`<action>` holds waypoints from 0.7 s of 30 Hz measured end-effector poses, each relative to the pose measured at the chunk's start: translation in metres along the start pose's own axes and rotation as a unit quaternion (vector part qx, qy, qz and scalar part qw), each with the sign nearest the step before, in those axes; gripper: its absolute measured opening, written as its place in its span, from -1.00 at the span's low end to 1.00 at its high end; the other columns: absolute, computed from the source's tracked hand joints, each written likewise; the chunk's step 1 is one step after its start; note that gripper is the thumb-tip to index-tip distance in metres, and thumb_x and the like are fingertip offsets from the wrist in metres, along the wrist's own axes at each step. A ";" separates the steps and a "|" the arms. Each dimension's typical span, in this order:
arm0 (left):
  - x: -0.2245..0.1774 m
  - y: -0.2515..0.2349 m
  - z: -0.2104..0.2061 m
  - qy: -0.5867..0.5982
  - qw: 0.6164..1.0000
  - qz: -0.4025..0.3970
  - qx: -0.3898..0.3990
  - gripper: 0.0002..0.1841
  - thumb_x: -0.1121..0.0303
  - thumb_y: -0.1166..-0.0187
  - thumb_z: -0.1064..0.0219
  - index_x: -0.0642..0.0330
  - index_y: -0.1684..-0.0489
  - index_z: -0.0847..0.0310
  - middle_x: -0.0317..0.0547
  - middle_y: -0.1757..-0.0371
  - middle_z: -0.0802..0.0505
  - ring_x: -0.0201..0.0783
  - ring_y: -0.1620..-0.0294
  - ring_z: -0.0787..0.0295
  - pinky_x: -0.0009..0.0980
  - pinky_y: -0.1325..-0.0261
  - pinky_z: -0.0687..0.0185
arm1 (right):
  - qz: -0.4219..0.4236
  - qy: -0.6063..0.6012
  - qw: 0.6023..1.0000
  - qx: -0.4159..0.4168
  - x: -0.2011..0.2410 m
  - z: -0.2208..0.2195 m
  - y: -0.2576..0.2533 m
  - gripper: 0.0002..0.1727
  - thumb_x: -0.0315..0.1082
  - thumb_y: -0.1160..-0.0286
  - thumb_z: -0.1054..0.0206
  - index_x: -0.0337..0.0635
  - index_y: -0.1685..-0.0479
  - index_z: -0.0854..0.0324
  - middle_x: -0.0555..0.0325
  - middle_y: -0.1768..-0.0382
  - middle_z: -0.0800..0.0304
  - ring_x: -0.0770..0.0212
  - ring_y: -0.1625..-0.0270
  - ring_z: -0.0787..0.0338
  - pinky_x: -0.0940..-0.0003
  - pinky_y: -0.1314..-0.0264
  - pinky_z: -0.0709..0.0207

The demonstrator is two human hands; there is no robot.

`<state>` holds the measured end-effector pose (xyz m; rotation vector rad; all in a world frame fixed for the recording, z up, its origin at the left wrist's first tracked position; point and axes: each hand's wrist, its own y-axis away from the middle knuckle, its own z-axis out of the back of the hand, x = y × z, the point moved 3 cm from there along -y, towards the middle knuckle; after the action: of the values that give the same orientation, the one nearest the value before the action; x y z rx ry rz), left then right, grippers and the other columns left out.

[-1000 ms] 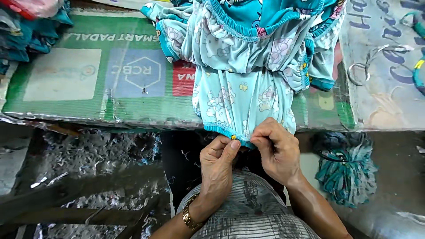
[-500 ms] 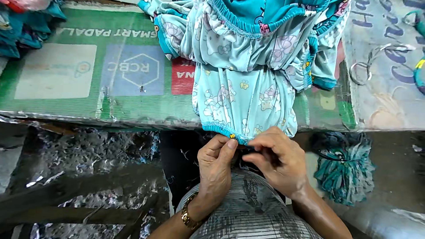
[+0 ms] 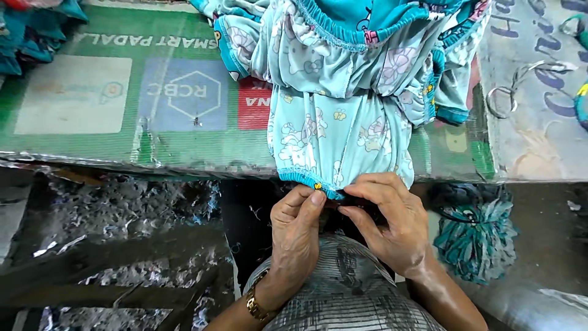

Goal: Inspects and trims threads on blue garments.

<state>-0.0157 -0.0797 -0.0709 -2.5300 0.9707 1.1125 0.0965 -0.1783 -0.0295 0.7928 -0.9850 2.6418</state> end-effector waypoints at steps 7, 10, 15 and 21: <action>0.002 0.000 0.002 -0.022 1.000 0.001 0.000 -0.85 0.34 -0.62 -0.40 0.19 0.27 -0.85 -0.09 0.21 -0.92 -0.32 0.11 -0.90 -0.33 -0.13 -0.81 | 0.002 -0.051 0.999 -0.014 -0.004 -0.003 -0.006 -0.83 -0.27 -0.62 -0.42 -0.17 0.03 -0.72 0.16 0.07 -0.79 0.45 -0.02 -0.77 0.64 -0.05 -0.64; 0.003 0.000 0.003 -0.042 0.999 -0.010 0.003 -0.85 0.34 -0.62 -0.39 0.17 0.27 -0.85 -0.13 0.23 -0.92 -0.34 0.12 -0.89 -0.34 -0.14 -0.80 | 0.002 -0.061 0.998 -0.016 -0.005 -0.003 -0.007 -0.85 -0.29 -0.61 -0.43 -0.19 0.07 -0.72 0.16 0.10 -0.79 0.46 0.00 -0.78 0.65 -0.05 -0.65; 0.006 0.000 0.006 -0.074 0.997 -0.027 0.001 -0.87 0.36 -0.62 -0.39 0.14 0.26 -0.84 -0.18 0.23 -0.92 -0.36 0.12 -0.88 -0.33 -0.15 -0.80 | -0.007 -0.086 0.996 -0.013 -0.010 -0.006 -0.006 -0.87 -0.33 -0.61 -0.41 -0.21 0.11 -0.71 0.18 0.14 -0.80 0.49 0.02 -0.78 0.68 -0.04 -0.65; 0.011 -0.002 0.013 -0.135 0.988 -0.069 0.004 -0.90 0.33 -0.63 -0.38 0.04 0.24 -0.82 -0.32 0.22 -0.91 -0.47 0.14 -0.84 -0.44 -0.10 -0.77 | -0.037 -0.117 0.992 0.016 -0.012 -0.006 -0.005 -0.79 -0.28 -0.57 -0.45 -0.20 0.00 -0.68 0.20 0.05 -0.76 0.54 0.00 -0.74 0.73 -0.03 -0.63</action>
<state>-0.0168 -0.0780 -0.0875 -2.3195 0.7164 1.3582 0.1054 -0.1705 -0.0373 1.1436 -0.9487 2.5494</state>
